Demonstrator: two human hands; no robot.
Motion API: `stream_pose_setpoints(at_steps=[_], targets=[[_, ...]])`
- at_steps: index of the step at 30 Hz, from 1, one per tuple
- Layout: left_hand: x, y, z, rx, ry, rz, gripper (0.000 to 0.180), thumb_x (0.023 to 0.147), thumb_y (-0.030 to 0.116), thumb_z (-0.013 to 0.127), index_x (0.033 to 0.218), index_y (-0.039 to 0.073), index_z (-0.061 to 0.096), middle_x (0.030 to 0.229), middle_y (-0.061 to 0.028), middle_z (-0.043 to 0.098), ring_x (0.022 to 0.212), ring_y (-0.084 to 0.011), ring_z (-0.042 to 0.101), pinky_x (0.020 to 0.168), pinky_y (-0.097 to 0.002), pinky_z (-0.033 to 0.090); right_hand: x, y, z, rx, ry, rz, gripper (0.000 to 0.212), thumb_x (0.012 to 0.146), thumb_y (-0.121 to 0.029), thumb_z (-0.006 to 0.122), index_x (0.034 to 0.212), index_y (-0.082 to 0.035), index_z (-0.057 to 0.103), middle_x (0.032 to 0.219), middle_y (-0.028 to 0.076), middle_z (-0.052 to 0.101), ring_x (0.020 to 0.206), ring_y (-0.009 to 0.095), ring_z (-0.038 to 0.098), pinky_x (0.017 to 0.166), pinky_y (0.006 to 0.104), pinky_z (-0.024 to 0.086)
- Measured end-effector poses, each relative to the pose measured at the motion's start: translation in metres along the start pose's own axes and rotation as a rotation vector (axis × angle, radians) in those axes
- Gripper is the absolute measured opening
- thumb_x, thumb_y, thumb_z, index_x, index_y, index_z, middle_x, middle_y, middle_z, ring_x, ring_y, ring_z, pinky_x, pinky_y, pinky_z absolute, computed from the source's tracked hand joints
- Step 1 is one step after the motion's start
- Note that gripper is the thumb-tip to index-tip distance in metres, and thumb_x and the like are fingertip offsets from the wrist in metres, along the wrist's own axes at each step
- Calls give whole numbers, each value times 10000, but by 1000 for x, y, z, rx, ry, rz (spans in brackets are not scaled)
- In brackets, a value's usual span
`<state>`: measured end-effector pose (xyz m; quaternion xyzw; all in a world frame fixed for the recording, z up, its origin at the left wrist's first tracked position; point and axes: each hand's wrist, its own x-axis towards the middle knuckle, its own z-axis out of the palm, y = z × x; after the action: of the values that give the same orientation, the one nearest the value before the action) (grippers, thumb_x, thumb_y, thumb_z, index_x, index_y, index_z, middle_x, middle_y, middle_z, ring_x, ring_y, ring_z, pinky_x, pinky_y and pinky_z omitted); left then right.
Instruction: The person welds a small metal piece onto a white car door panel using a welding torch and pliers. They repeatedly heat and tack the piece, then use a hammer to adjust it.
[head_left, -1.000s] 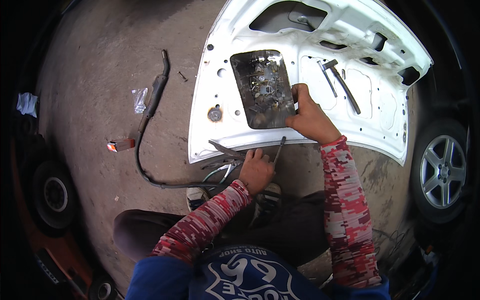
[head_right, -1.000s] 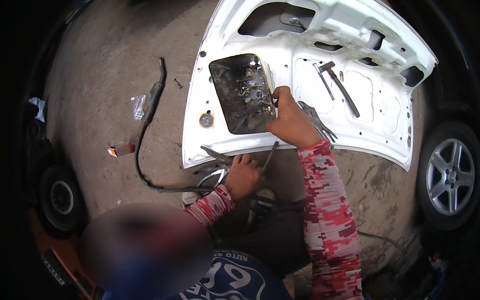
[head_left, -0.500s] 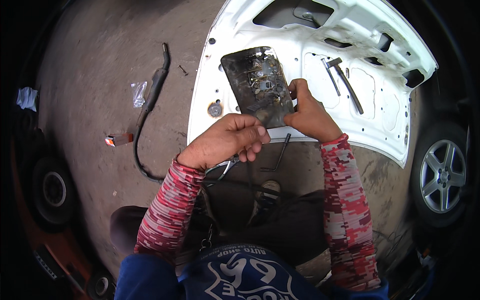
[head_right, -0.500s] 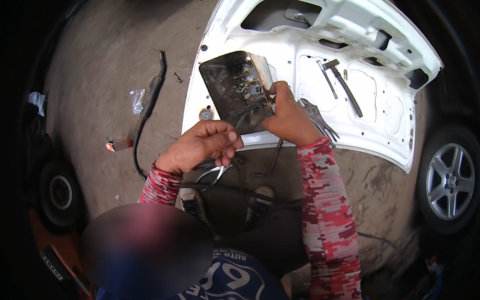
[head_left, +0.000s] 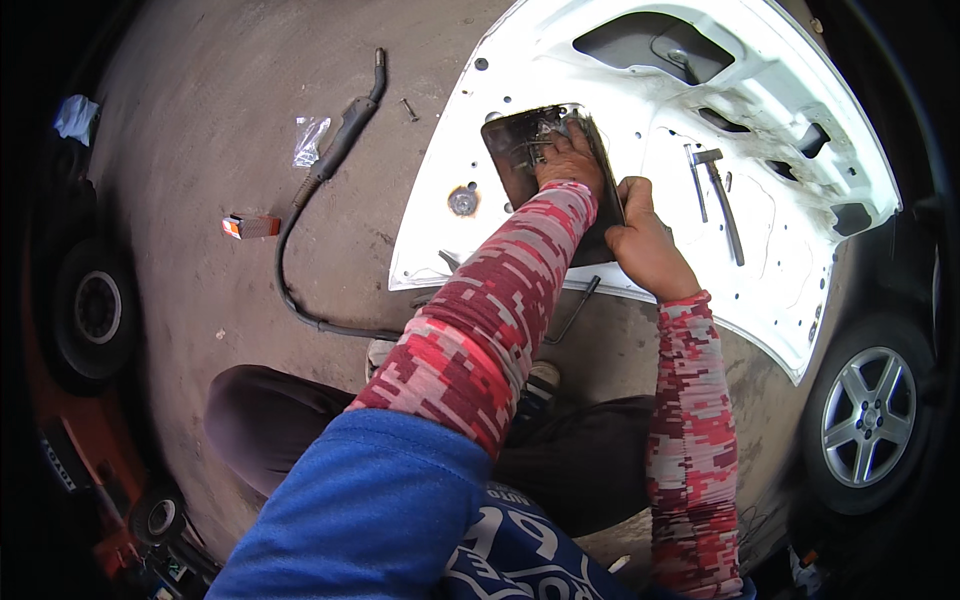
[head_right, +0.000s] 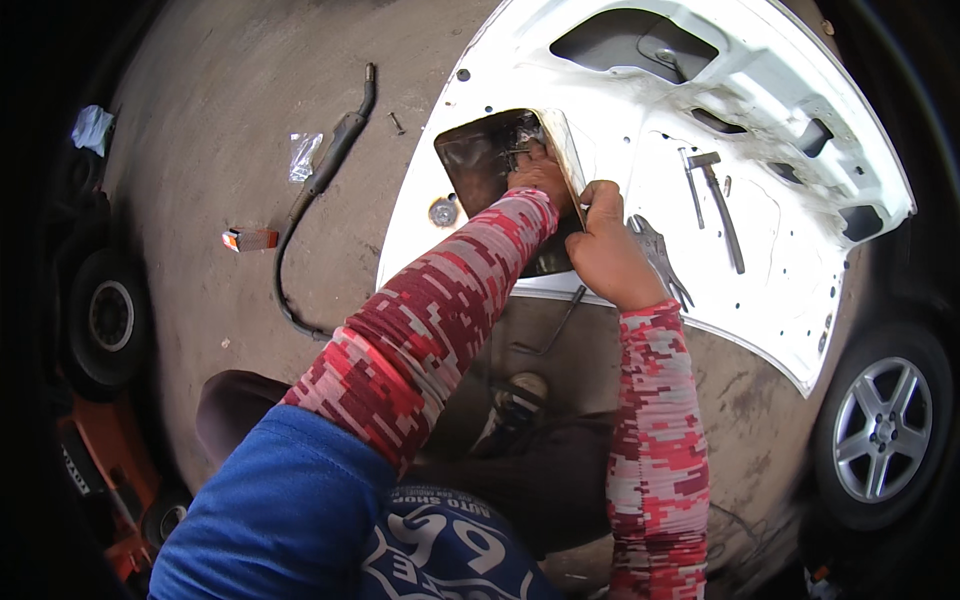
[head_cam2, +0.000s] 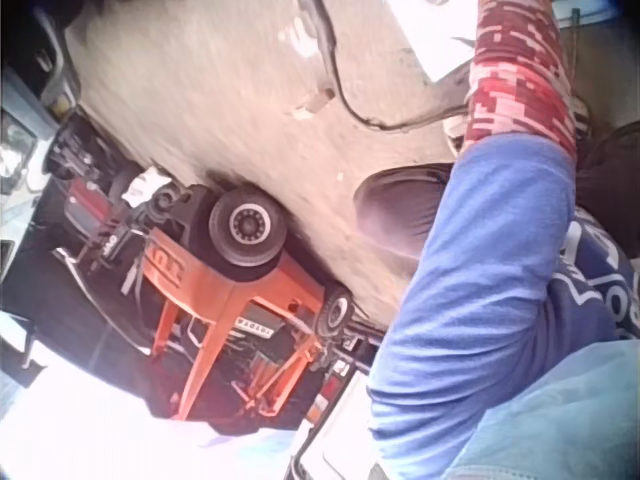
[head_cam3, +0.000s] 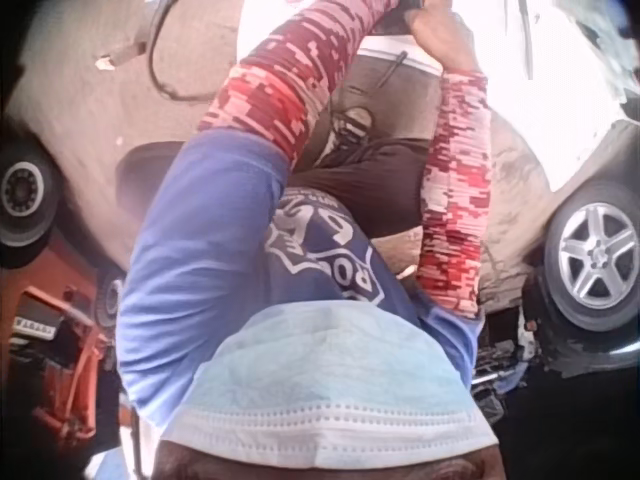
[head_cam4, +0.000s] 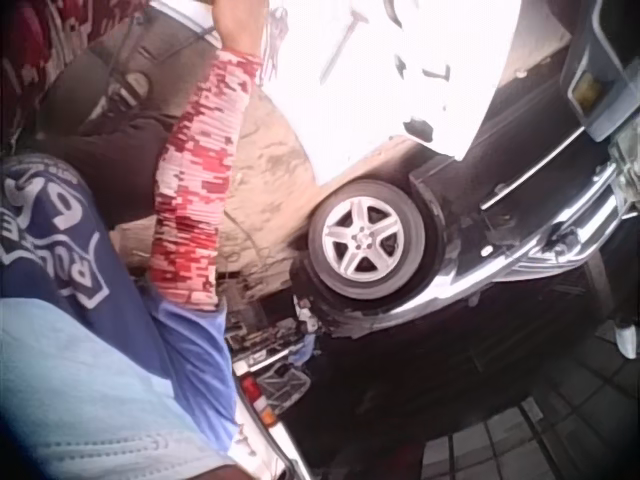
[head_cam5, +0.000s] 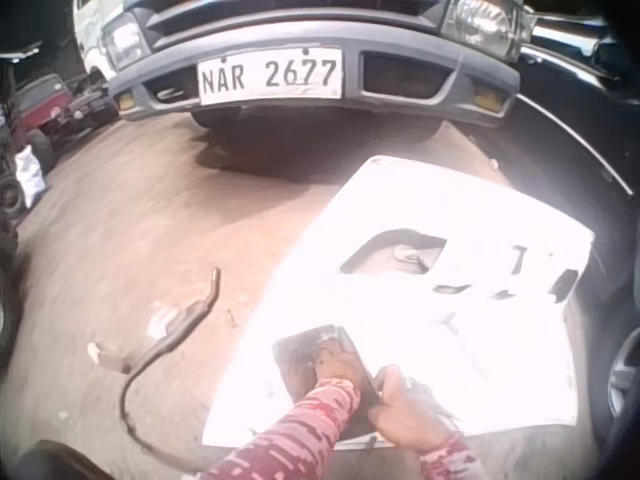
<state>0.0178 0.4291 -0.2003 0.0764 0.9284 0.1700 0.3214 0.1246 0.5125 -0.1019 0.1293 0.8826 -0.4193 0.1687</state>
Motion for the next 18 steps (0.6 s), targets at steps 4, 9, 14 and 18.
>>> stream_pose_setpoints(at_steps=[4, 9, 14, 18], targets=[[-7, 23, 5, 186, -163, 24, 882, 1003, 299, 584, 1664, 44, 59, 1672, -230, 294, 1478, -403, 405, 1145, -562, 391, 6, 14, 2, 252, 72, 20, 469, 857, -44, 535, 1271, 28, 326, 1187, 358, 567, 1152, 471, 614, 995, 467, 461], [-13, 29, -1, 131, -300, 75, 881, 987, 320, 621, 1678, 158, 99, 1652, -210, 335, 1476, -401, 408, 1148, -584, 393, 1, 19, -7, 163, 43, 240, 548, 865, -118, 584, 1328, 30, 331, 1137, 308, 633, 1057, 437, 658, 961, 449, 490], [-50, 17, 10, 258, -237, 219, 807, 987, 244, 551, 1663, 133, 124, 1586, -228, 409, 1416, -436, 464, 1122, -557, 438, -3, 8, -17, 280, 314, 44, 731, 849, -222, 698, 1429, 43, 340, 1206, 283, 627, 1026, 351, 676, 908, 389, 516], [-70, -3, 11, 97, -204, 374, 579, 952, 152, 520, 1491, 29, 349, 1452, -294, 520, 1310, -481, 553, 1061, -553, 487, 6, 4, -16, 68, 513, -122, 644, 825, -72, 611, 1466, -91, 549, 1310, 189, 624, 1173, 331, 646, 957, 376, 509]])
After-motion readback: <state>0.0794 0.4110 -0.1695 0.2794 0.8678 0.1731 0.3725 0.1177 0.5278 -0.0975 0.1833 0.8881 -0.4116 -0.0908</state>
